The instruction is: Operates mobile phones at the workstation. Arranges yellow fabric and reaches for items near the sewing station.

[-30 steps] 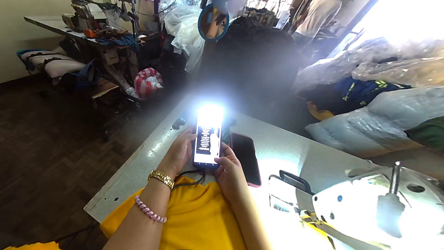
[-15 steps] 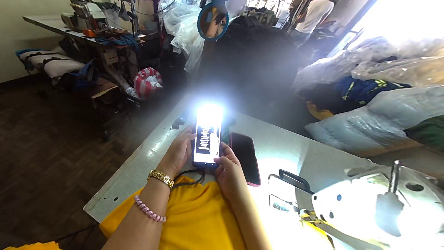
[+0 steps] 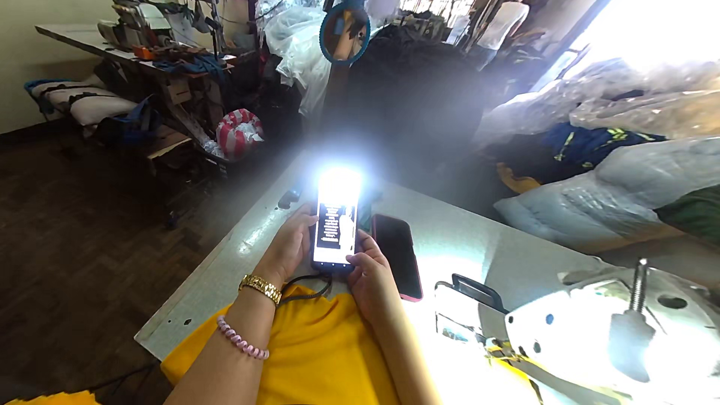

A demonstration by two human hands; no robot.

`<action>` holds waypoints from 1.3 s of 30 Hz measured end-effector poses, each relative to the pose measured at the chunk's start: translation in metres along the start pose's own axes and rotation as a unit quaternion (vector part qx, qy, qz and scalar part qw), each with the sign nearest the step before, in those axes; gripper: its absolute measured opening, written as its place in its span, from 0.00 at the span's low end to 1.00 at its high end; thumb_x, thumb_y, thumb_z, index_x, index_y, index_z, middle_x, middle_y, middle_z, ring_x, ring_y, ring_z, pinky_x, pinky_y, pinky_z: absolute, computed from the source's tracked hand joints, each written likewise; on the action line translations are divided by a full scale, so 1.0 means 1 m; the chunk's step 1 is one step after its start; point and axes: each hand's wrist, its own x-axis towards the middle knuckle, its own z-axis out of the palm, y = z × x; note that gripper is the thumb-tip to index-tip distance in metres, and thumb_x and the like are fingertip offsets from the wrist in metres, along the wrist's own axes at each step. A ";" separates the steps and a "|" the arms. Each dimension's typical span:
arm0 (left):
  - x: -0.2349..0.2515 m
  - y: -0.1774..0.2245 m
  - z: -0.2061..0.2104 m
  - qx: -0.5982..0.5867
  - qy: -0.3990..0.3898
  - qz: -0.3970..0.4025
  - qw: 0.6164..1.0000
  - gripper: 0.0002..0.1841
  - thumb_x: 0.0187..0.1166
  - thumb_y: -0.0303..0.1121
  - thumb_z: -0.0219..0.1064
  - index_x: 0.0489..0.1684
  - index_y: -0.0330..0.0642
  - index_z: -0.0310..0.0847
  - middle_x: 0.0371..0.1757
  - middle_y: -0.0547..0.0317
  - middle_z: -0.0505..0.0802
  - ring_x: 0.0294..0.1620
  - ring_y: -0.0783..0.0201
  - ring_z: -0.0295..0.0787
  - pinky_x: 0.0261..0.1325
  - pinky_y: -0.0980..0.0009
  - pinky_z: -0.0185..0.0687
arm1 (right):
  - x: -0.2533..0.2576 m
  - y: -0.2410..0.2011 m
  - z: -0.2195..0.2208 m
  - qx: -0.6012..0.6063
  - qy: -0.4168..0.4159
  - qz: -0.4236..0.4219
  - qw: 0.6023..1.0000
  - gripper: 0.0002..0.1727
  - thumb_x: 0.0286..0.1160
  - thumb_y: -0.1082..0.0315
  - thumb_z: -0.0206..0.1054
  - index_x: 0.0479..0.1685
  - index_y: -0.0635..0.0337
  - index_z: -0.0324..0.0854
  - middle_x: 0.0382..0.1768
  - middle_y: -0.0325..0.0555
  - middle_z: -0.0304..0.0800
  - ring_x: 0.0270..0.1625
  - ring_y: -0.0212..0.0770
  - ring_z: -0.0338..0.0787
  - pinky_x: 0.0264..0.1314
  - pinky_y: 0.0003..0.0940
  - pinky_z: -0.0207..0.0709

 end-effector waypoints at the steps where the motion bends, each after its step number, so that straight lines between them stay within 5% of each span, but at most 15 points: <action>1: 0.000 0.000 0.000 0.002 -0.002 0.002 1.000 0.27 0.91 0.40 0.44 0.90 0.54 0.58 0.77 0.55 0.82 0.69 0.61 0.84 0.66 0.57 0.82 | 0.000 0.000 0.000 -0.001 -0.001 -0.001 1.000 0.30 0.73 0.85 0.48 0.77 0.59 0.72 0.60 0.53 0.87 0.52 0.42 0.92 0.49 0.39 0.87; 39: -0.001 0.001 0.000 -0.011 -0.001 -0.005 1.000 0.26 0.90 0.39 0.45 0.89 0.55 0.61 0.74 0.55 0.84 0.66 0.61 0.86 0.64 0.58 0.84 | 0.000 0.000 0.001 0.004 0.000 0.000 1.000 0.30 0.73 0.86 0.48 0.77 0.60 0.72 0.59 0.54 0.88 0.52 0.43 0.92 0.51 0.40 0.88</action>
